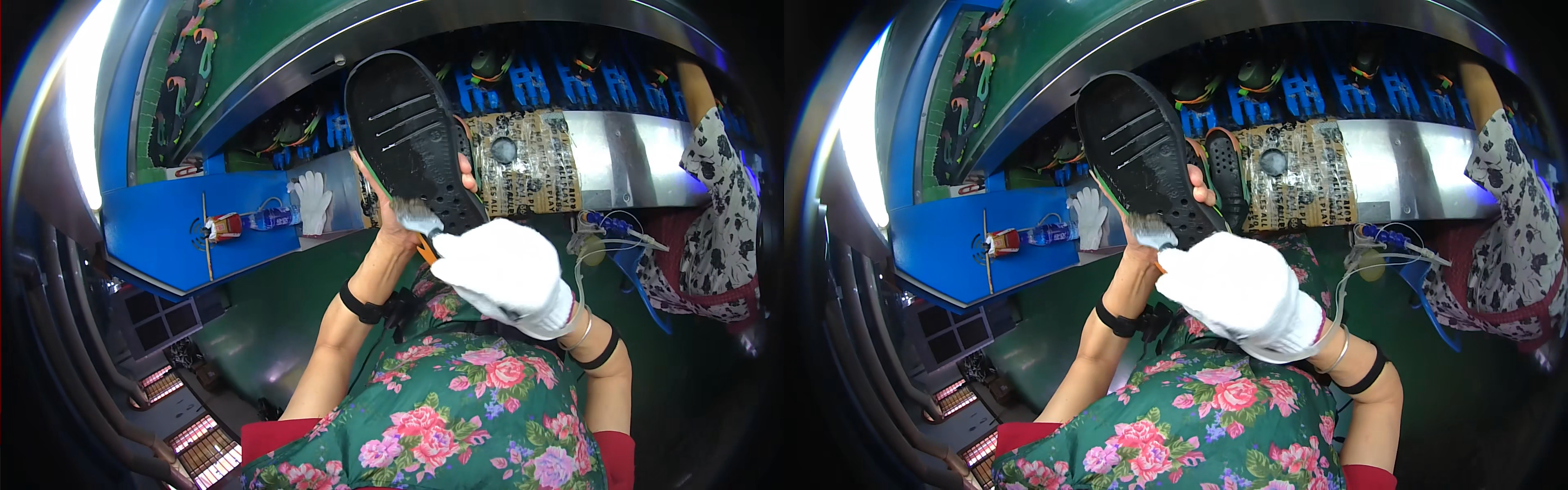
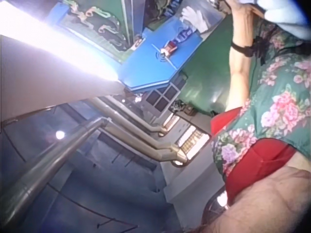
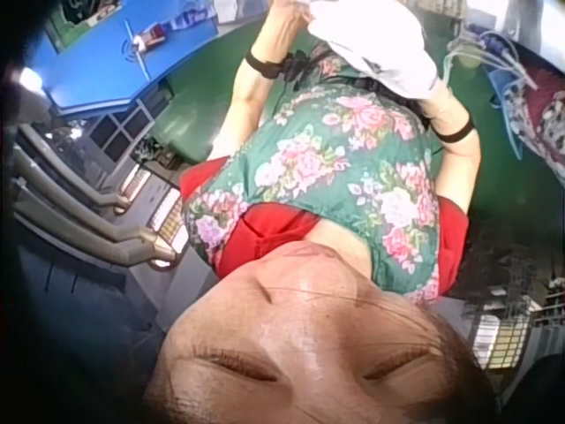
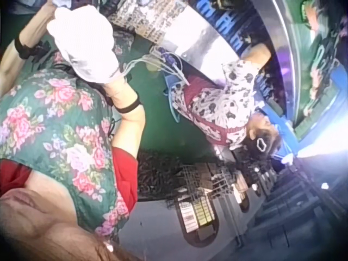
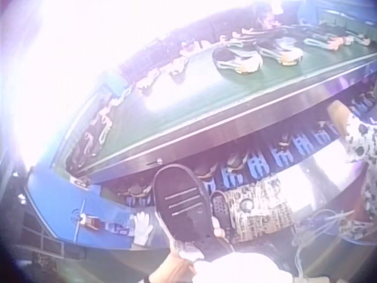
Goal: Apply adhesive or solvent to the bottom of shoe soles using a brush on a manufacturing assembly line.
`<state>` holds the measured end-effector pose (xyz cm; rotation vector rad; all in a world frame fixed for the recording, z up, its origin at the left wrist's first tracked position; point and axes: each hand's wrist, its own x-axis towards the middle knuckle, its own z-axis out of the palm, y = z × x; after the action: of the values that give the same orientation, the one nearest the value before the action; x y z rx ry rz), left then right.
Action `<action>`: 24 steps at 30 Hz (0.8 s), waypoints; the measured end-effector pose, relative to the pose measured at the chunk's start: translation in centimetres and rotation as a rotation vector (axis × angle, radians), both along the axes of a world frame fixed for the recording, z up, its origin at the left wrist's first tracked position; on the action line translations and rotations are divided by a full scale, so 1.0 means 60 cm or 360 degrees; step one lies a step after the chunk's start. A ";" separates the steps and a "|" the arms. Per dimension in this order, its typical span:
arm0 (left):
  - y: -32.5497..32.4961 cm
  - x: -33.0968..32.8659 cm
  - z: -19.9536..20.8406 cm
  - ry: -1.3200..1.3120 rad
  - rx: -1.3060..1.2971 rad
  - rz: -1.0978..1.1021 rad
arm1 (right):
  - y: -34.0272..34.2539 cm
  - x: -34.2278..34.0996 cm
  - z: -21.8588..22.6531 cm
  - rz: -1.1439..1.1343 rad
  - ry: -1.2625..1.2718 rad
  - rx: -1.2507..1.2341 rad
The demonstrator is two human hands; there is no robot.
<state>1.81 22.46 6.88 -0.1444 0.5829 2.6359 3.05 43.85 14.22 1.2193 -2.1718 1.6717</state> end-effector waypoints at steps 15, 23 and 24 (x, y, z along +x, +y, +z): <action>-0.002 -0.033 0.029 0.0265 0.0005 0.0142 | 0.023 -0.007 -0.003 -0.0109 -0.0256 -0.0105; -0.006 -0.042 0.034 0.0373 -0.0035 0.0133 | 0.010 0.002 -0.012 -0.0087 -0.0440 -0.0301; 0.000 -0.045 0.044 0.0365 -0.0041 0.0170 | 0.014 0.001 -0.016 -0.0147 -0.0437 -0.0283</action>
<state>-0.90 22.45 9.49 0.1247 0.7024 2.7699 3.14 44.68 13.29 0.8749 -2.1266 2.0437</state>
